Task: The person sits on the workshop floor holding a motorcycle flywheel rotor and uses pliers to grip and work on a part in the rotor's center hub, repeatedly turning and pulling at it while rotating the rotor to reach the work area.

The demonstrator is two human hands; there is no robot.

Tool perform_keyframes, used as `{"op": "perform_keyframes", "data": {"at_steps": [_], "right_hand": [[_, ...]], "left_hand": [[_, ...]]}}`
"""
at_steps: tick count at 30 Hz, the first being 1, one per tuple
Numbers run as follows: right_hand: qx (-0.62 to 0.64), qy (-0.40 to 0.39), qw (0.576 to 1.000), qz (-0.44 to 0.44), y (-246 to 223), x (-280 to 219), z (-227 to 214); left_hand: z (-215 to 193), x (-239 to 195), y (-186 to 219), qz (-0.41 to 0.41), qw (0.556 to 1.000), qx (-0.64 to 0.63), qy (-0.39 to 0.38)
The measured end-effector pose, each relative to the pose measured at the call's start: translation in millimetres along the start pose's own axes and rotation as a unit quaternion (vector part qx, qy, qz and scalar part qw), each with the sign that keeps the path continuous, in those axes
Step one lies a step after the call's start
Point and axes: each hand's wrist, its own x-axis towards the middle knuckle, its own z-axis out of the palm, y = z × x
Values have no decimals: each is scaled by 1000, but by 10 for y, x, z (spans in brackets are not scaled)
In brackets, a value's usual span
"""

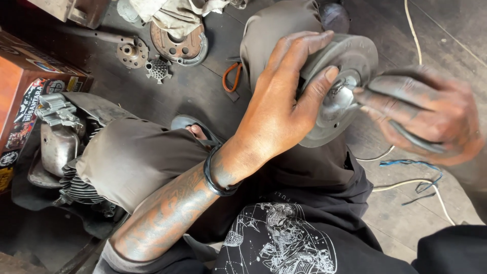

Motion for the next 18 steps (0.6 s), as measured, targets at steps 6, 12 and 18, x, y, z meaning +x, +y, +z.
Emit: {"op": "perform_keyframes", "data": {"at_steps": [6, 12, 18], "right_hand": [[-7, -5, 1000, -2, 8, -55, -2], [-13, -25, 1000, 0, 24, -101, -1], [13, -3, 1000, 17, -47, -7, -78]], "left_hand": [[18, 4, -11, 6, 1000, 4, 4], [20, -13, -2, 8, 1000, 4, 8], [2, -32, 26, 3, 1000, 11, 15]]}}
